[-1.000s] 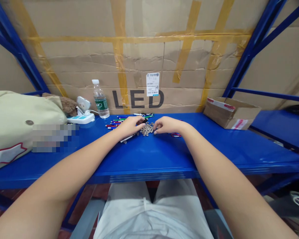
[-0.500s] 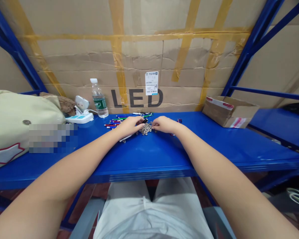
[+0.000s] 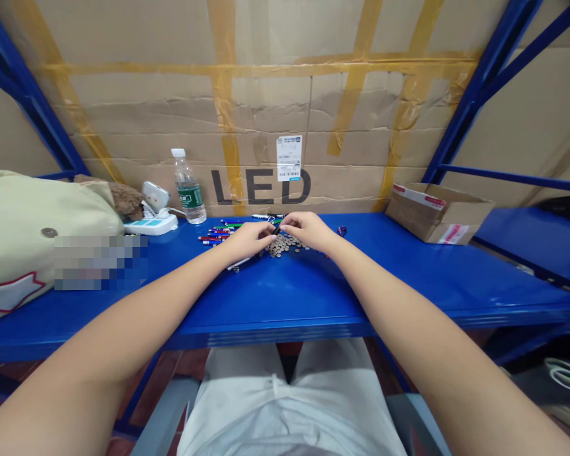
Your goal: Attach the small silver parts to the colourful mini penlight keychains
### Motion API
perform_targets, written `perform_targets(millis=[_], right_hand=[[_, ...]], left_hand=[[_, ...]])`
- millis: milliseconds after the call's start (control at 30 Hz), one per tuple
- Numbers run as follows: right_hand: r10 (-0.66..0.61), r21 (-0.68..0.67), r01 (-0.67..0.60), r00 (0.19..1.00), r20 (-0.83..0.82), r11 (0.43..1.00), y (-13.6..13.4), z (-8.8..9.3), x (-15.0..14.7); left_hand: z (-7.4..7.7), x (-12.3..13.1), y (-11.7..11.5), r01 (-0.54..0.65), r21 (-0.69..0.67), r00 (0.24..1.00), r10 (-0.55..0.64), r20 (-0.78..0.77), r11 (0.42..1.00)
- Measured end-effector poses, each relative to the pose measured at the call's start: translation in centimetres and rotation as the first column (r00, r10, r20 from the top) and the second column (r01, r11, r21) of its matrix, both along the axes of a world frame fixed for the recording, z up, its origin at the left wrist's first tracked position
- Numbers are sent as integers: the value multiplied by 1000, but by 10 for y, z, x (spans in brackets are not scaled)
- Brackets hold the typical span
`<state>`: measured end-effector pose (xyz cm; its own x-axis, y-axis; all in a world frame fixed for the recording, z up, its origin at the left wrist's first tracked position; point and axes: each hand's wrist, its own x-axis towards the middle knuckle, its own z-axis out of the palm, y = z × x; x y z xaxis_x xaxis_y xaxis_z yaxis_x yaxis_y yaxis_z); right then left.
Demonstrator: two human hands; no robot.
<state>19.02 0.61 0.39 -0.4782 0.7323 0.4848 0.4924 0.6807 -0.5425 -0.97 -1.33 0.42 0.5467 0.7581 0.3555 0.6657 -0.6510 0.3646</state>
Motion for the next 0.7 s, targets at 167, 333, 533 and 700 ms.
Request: perform_targets(millis=[167, 333, 533, 700], right_hand=[[-71, 20, 70, 992, 107, 997, -1, 9, 13], [-79, -123, 160, 863, 498, 979, -3, 20, 36], [-107, -131, 228, 796, 596, 965, 2, 16, 42], [-123, -138, 256, 786, 606, 957, 8, 10, 39]], left_hand=[[1, 0, 0, -43, 41, 999, 44, -27, 998], [2, 0, -1, -79, 75, 994, 85, -73, 994], [2, 0, 0, -68, 68, 993, 75, -95, 995], [3, 1, -3, -71, 59, 991, 77, -109, 996]])
